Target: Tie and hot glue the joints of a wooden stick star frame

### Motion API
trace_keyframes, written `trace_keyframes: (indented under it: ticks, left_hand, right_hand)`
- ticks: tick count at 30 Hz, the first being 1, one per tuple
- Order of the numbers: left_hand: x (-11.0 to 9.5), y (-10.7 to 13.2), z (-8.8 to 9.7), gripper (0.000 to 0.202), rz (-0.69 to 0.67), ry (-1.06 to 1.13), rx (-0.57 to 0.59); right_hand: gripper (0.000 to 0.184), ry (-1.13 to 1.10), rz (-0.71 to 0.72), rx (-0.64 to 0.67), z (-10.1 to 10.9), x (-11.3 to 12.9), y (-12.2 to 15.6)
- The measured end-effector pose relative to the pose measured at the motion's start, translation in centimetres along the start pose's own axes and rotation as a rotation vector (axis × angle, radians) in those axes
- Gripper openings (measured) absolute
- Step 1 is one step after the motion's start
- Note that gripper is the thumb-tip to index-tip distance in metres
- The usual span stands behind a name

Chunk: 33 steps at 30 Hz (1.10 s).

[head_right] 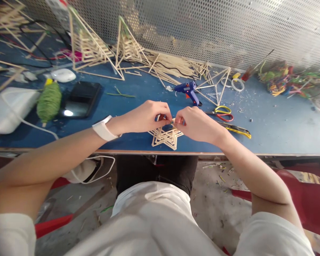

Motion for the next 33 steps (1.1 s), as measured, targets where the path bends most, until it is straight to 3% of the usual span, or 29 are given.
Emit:
trace_keyframes:
  ticks: [7, 12, 17, 24, 29, 33]
  left_hand:
    - [-0.2, 0.2, -0.3, 0.015, 0.011, -0.022, 0.025]
    - [0.1, 0.3, -0.1, 0.019, 0.005, -0.149, 0.033]
    - [1.5, 0.5, 0.8, 0.014, 0.047, -0.265, 0.028]
    - [3.6, 1.2, 2.5, 0.015, 0.074, -0.377, -0.002]
    - [4.8, 1.9, 3.4, 0.013, 0.079, -0.357, -0.043]
    - [5.4, 2.0, 3.3, 0.014, 0.065, -0.308, -0.054]
  right_hand:
    - [0.015, -0.108, 0.018, 0.046, 0.0, -0.4, -0.1]
    - [0.017, -0.109, 0.040, -0.041, 0.6, -0.6, -1.2]
    - [0.020, -0.072, 0.120, -0.142, 0.9, -0.1, -3.5]
    - [0.018, -0.145, 0.192, -0.073, 0.2, 0.2, -7.2]
    - [0.015, -0.186, 0.231, -0.078, -0.3, 0.2, -8.6]
    - [0.013, -0.251, 0.255, -0.177, -0.6, -0.6, -9.2]
Point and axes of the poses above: each hand's wrist, its own y-axis away from the middle knuckle, its own z-axis out of the back of the hand, x = y × z, the point moved 10 cm from there along -y, towards the middle knuckle, and after that the axes turned 11 degrees about -z, right-handed, at the moved point
